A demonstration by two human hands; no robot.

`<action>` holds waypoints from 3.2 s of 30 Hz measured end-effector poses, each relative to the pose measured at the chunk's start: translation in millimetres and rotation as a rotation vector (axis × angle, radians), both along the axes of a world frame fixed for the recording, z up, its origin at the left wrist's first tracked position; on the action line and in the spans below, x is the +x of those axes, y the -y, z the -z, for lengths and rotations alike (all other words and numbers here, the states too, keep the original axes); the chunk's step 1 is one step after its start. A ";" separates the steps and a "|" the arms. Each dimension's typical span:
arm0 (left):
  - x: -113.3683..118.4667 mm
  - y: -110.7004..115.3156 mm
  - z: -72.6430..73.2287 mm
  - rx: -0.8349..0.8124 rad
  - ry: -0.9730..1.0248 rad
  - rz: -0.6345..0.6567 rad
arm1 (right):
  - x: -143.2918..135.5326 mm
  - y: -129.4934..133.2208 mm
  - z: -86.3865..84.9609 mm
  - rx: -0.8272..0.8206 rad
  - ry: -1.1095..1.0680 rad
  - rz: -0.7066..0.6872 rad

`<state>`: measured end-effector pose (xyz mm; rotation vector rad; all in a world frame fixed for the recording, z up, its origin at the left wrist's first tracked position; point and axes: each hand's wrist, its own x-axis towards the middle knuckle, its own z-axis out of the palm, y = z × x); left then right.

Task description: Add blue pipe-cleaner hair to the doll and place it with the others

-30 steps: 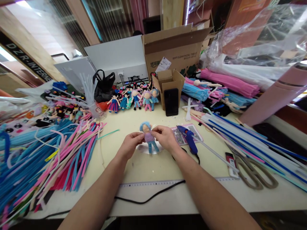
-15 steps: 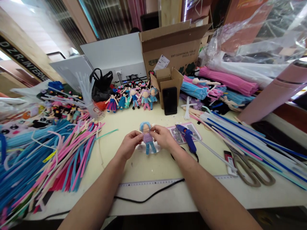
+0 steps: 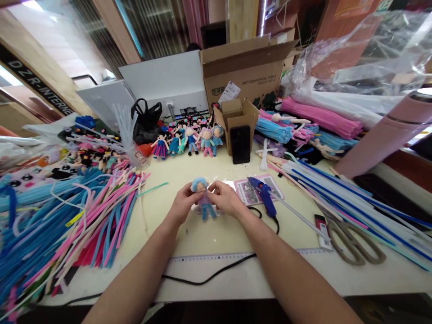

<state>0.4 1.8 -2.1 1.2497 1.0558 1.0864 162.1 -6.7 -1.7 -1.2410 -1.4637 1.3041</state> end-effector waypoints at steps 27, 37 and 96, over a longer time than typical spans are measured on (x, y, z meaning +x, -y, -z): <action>7.0 9.7 -5.6 -0.042 -0.010 0.169 | 4.4 0.0 -6.6 0.179 -0.139 0.040; 10.5 12.9 -10.2 -0.001 -0.083 0.077 | -3.3 5.8 -8.2 0.303 0.061 0.102; 6.4 6.3 -3.1 -0.179 0.077 0.100 | 5.2 -6.4 -3.8 0.146 -0.232 0.144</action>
